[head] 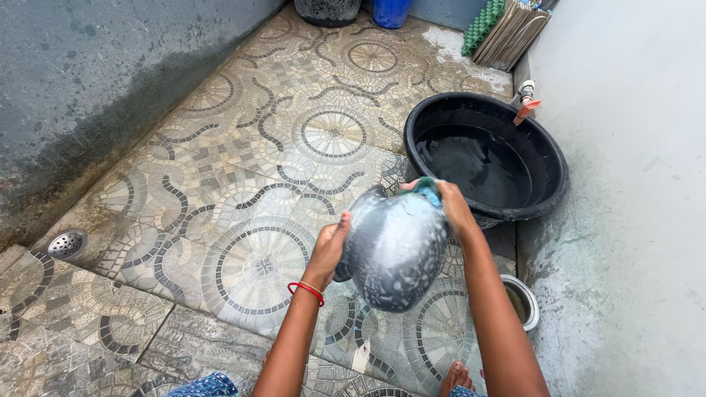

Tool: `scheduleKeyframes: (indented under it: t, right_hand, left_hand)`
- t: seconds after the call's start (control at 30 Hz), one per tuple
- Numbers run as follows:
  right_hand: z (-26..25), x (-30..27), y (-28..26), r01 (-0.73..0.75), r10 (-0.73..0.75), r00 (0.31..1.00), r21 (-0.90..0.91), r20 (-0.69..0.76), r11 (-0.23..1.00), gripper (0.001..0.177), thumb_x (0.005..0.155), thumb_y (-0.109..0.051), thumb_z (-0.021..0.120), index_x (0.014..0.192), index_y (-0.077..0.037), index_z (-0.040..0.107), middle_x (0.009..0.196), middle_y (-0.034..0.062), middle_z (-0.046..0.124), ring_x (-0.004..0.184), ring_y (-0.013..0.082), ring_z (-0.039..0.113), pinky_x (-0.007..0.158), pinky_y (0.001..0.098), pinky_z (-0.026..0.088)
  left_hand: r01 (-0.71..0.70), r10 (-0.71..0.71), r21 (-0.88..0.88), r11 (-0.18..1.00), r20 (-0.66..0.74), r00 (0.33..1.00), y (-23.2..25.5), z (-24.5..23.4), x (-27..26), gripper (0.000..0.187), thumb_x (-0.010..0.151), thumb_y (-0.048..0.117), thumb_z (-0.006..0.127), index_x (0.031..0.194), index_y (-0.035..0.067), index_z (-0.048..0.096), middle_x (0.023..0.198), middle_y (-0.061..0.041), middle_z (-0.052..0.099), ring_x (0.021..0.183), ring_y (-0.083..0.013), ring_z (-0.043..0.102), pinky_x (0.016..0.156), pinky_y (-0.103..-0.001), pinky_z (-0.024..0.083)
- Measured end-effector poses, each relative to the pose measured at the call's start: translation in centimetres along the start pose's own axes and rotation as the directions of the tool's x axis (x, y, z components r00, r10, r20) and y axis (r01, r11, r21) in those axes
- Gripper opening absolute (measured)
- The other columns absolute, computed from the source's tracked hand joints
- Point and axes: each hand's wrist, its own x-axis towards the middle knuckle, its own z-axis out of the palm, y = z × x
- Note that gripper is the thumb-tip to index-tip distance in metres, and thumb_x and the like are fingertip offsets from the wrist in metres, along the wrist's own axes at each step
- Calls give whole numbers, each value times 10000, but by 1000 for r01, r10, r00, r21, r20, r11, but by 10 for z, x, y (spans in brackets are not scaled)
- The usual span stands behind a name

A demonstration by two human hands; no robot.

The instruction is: The person washes several metal pots, bowls, and plates by hand on the floor using a sponge and soapy water, then rinses them in a large black tub of water.

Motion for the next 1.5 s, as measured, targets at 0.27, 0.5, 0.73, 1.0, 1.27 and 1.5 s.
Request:
scheduleKeyframes:
  t: [0.27,0.5,0.73,1.0,1.27,1.5]
  right_hand:
    - [116,-76,20,273,-491,763,-480,-420,834,733,1012,-813,307,1386,-243,575,1622,139,437,1449,366,494,1048,518,580]
    - [105,-25,-24,145,-289,939,-543,-189,827,808,868,-854,308,1308,-284,673,1642,128,415,1464,410,395,1144,678,290]
    - [50,-34,15,-165,118,886,-68,-449,984,658,1011,-619,267,1432,-228,587,1365,130,679,1217,300,662,1054,461,503]
    - [141,-69,-18,251,-639,749,-817,-175,518,494,844,-523,729,1177,-160,704,1530,278,456,1406,459,414,1101,624,414]
    - [58,-5,-63,86,-177,897,-232,-406,969,456,936,-534,704,838,-89,695,752,106,711,634,198,689,580,386,540]
    - [55,-3,-92,-9,295,888,629,-352,777,451,853,-551,702,725,-188,467,565,-37,437,436,100,457,406,291,415]
  left_hand:
    - [8,-208,-574,819,-283,936,49,-2,-13,756,974,606,351,1513,80,420,1472,-201,545,1334,-341,562,1037,-499,505]
    - [3,-118,-487,873,-207,971,46,14,-19,742,999,600,368,1501,60,446,1477,-153,564,1342,-311,564,1104,-495,471]
    - [-16,-136,-621,783,-197,971,80,20,-26,767,988,646,279,1484,96,477,1447,-143,577,1309,-323,573,1083,-511,470]
    - [28,-182,-499,866,-263,948,61,30,-26,718,1001,610,257,1468,113,479,1428,-153,589,1302,-316,587,1087,-523,472]
    - [83,-127,-262,961,-158,979,32,44,-17,720,1003,556,352,1549,87,362,1560,-139,486,1440,-257,454,1201,-426,314]
    - [48,-59,-81,996,-136,989,6,51,-5,785,1015,524,386,1585,1,257,1679,-117,271,1550,-203,226,1239,-339,156]
